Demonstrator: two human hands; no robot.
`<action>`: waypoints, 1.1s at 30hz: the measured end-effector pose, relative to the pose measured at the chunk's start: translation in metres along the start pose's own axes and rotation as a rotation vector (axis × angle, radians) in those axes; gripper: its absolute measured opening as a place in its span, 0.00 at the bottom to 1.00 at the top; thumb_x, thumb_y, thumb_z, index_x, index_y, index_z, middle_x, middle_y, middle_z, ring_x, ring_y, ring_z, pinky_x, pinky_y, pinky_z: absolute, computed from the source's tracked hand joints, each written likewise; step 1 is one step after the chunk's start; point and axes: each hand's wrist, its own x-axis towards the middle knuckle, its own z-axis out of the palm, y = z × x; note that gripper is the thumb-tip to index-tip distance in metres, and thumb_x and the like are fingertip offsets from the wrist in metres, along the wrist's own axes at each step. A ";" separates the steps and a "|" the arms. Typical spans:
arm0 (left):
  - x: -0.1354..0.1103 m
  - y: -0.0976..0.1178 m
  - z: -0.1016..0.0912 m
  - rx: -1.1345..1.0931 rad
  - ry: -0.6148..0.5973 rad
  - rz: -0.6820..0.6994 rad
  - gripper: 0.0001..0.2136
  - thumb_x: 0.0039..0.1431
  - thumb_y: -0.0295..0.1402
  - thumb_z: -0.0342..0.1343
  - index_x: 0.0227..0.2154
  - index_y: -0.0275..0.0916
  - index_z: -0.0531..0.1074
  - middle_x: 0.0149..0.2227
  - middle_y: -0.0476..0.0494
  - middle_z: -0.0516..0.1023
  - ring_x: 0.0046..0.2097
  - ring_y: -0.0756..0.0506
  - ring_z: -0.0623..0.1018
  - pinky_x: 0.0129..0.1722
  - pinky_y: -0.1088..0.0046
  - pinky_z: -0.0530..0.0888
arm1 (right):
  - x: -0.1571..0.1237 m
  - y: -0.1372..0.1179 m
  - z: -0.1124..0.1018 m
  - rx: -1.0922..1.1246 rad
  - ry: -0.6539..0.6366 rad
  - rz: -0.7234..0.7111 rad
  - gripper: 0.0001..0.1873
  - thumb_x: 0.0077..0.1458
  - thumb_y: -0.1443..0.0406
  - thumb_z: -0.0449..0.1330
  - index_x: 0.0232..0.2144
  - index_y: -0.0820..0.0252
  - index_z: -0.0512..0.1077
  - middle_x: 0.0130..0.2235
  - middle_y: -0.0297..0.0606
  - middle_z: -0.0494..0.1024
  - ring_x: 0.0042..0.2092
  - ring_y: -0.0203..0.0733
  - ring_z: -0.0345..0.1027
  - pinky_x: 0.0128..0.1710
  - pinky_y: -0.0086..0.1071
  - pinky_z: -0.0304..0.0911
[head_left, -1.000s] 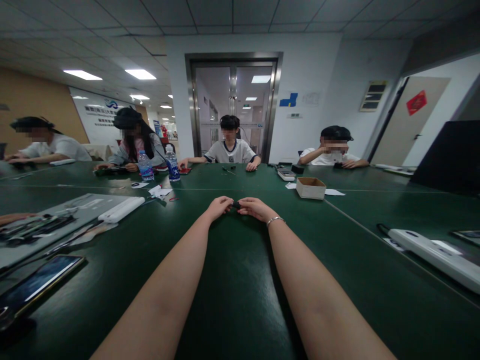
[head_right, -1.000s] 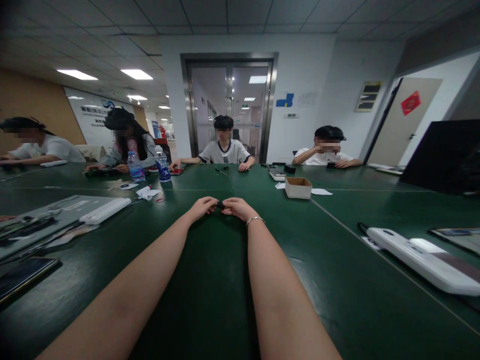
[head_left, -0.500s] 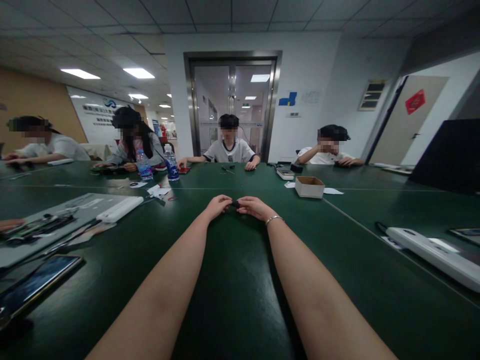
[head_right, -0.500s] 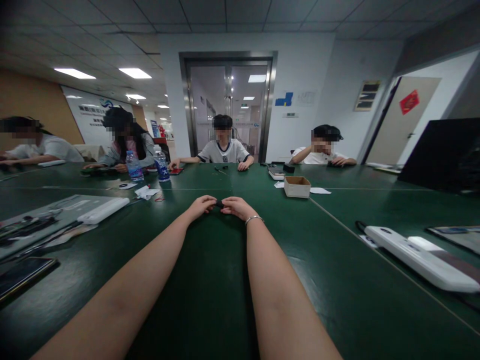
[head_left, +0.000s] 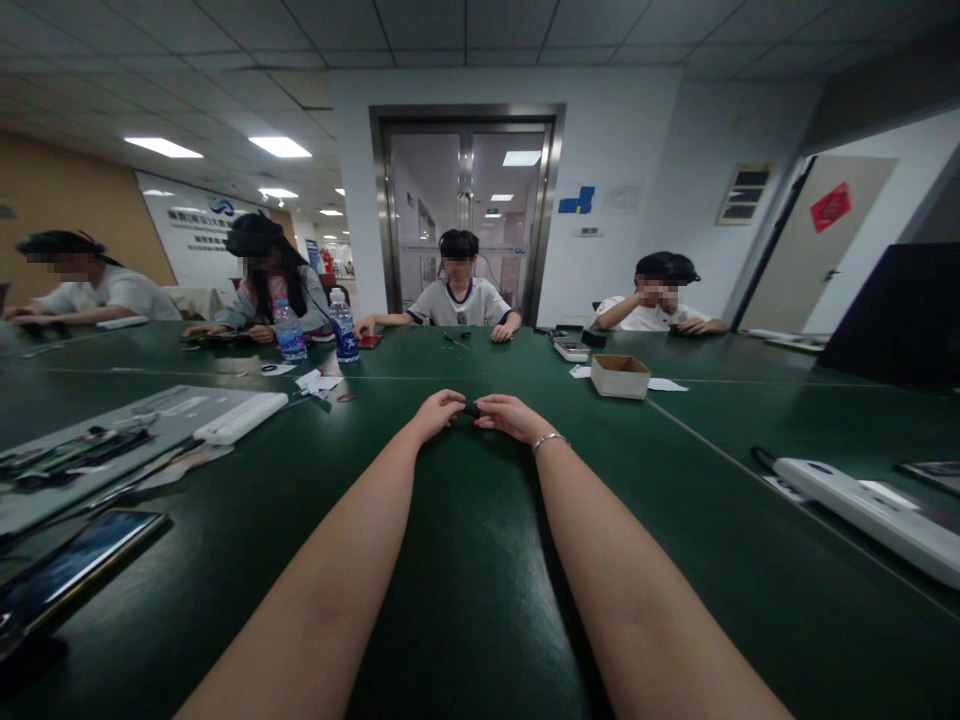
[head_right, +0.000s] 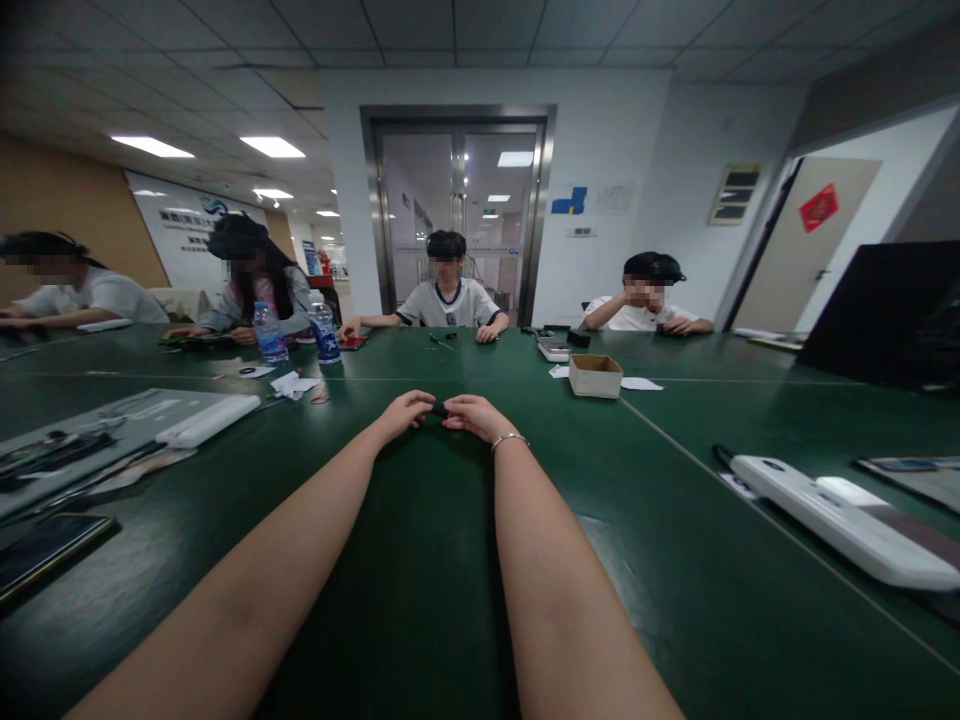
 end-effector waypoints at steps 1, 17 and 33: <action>0.000 0.000 0.000 -0.006 -0.001 -0.007 0.12 0.52 0.36 0.50 0.38 0.36 0.68 0.27 0.48 0.70 0.25 0.54 0.68 0.22 0.80 0.64 | 0.000 0.000 0.000 0.003 -0.003 -0.001 0.04 0.54 0.76 0.55 0.34 0.70 0.67 0.27 0.41 0.74 0.26 0.35 0.73 0.28 0.24 0.70; 0.001 -0.003 -0.001 0.021 -0.028 0.026 0.14 0.53 0.38 0.48 0.38 0.35 0.68 0.24 0.48 0.70 0.22 0.54 0.66 0.20 0.80 0.61 | 0.008 0.006 -0.005 0.010 -0.032 -0.020 0.04 0.53 0.76 0.55 0.33 0.69 0.68 0.27 0.40 0.74 0.25 0.34 0.72 0.27 0.24 0.70; -0.003 0.002 -0.001 0.042 -0.048 0.043 0.14 0.54 0.37 0.47 0.36 0.34 0.71 0.22 0.48 0.70 0.22 0.54 0.67 0.23 0.79 0.63 | 0.004 0.003 -0.004 -0.007 -0.028 -0.004 0.04 0.51 0.75 0.59 0.33 0.69 0.68 0.28 0.41 0.75 0.26 0.34 0.72 0.29 0.24 0.71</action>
